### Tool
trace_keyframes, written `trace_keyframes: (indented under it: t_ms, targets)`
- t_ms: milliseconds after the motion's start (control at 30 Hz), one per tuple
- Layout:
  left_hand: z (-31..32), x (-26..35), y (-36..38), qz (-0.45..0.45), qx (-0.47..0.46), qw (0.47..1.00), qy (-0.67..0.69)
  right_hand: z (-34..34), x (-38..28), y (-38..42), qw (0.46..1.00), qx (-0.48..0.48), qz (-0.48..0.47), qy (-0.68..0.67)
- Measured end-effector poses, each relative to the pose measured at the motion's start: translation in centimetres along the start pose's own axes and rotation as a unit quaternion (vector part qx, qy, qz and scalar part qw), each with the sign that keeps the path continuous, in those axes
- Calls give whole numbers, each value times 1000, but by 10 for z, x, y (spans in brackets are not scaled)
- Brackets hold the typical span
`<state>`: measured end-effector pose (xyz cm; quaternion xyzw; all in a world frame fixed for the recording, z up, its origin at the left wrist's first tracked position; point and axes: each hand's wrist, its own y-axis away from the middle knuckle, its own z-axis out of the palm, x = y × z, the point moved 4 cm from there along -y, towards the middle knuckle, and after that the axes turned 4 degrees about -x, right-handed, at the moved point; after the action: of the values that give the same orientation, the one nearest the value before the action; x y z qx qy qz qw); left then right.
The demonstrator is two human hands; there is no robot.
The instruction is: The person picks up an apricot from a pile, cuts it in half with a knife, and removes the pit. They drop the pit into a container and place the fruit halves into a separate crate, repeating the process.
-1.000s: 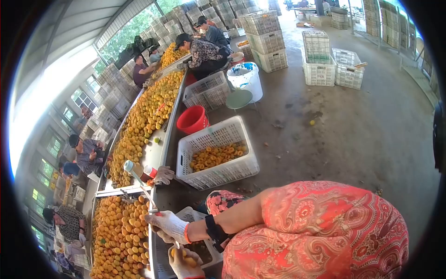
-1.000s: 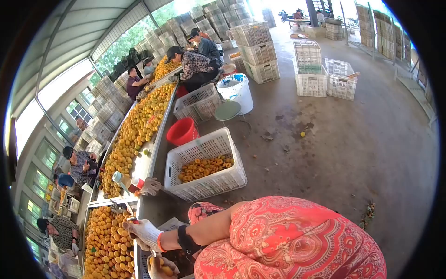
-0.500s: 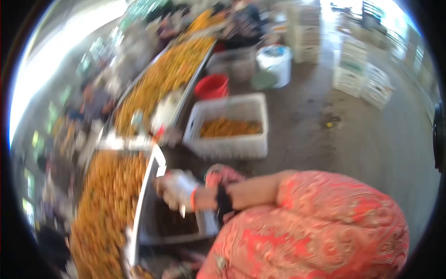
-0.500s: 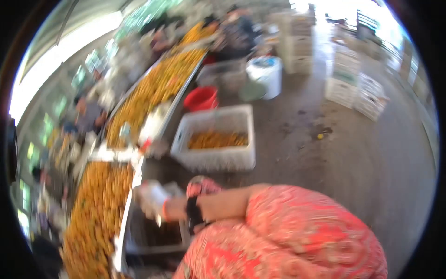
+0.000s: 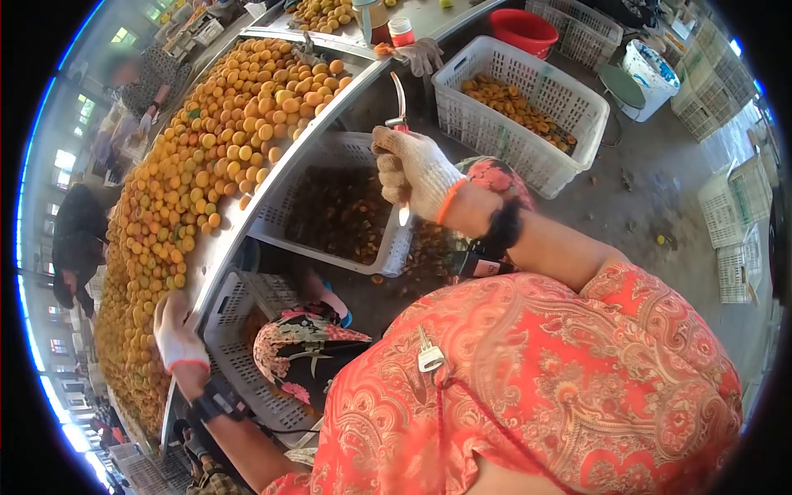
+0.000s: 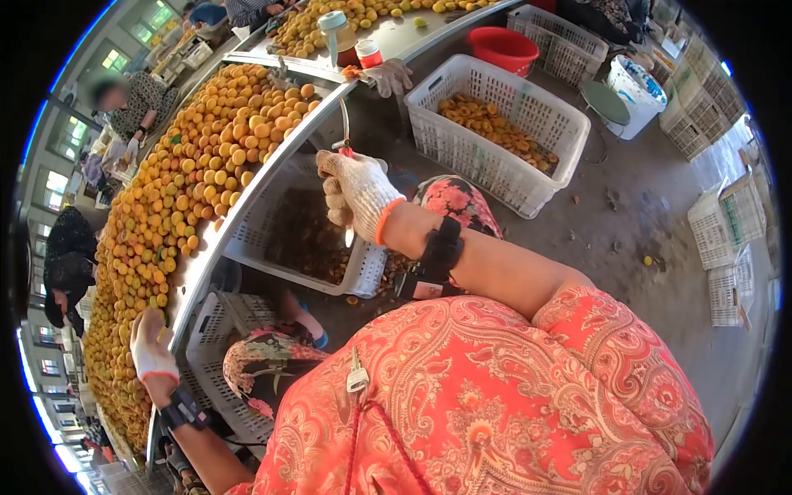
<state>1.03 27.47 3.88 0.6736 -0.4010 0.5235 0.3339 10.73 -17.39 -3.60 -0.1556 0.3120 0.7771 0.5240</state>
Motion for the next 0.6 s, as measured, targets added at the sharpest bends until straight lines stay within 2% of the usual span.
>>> trace_keyframes:
  t_ms: [33, 67, 100, 167, 267, 533, 600]
  targets:
    - [2, -14, -25, -26, -62, 997, 45, -3, 2, -5, 1000, -14, 6, 10]
    - [32, -3, -24, -1, -89, 996, 2, -8, 3, -8, 999, -26, 2, 19]
    - [62, 8, -24, -8, -85, 996, -5, -9, 3, -10, 999, -27, 4, 18]
    - [99, 12, -36, -16, -146, 989, 0, -14, 5, -12, 995, 1, 21, 93]
    - [141, 18, -60, -11, -213, 977, -12, -32, 17, -29, 994, -6, 64, 93]
    - [228, 11, -150, -44, -256, 963, -68, -70, 40, -67, 983, 42, 145, 103]
    - [249, -2, -183, 10, -220, 969, -114, -73, 38, -73, 980, 27, 156, 116]
